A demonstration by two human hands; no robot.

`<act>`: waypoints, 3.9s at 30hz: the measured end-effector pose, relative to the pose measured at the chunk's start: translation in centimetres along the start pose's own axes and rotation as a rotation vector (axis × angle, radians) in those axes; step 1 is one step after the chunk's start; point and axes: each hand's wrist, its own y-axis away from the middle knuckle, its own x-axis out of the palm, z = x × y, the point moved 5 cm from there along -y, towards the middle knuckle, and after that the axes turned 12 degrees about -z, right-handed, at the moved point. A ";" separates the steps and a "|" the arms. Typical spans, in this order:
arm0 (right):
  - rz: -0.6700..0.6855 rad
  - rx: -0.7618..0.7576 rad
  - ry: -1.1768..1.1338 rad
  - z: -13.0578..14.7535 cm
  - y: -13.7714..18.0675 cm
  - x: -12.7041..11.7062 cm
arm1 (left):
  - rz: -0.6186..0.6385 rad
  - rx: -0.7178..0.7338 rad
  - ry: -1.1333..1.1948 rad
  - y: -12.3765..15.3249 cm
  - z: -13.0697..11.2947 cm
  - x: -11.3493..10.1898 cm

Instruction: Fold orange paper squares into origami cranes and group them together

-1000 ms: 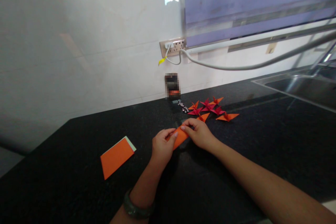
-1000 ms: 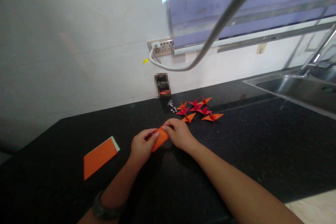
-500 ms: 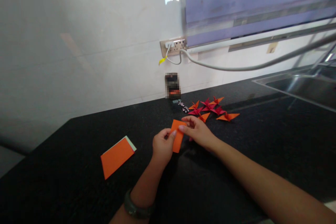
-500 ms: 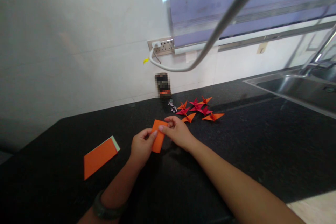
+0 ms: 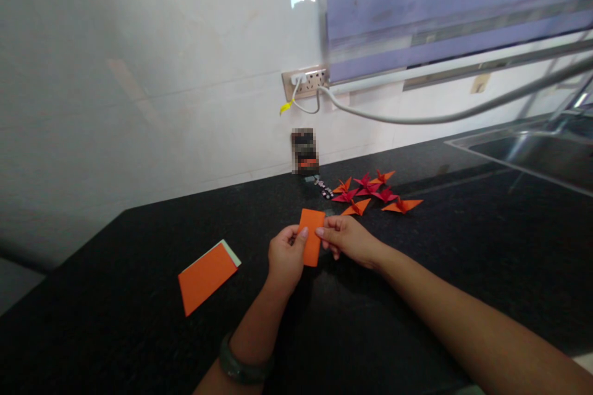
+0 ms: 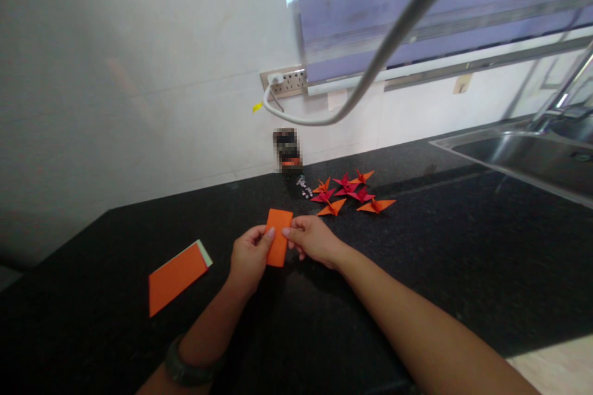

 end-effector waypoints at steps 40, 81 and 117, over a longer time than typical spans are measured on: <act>-0.042 -0.079 0.143 0.8 0.3 -0.1 | 0.002 0.152 -0.252 -0.1 -0.6 -0.3; -0.177 -0.066 0.122 0.9 0.0 -1.1 | -0.056 0.070 -0.058 -0.5 -0.1 -0.7; -0.088 -0.778 1.189 3.9 1.2 -1.7 | -0.160 0.728 -0.593 0.5 -3.4 -1.0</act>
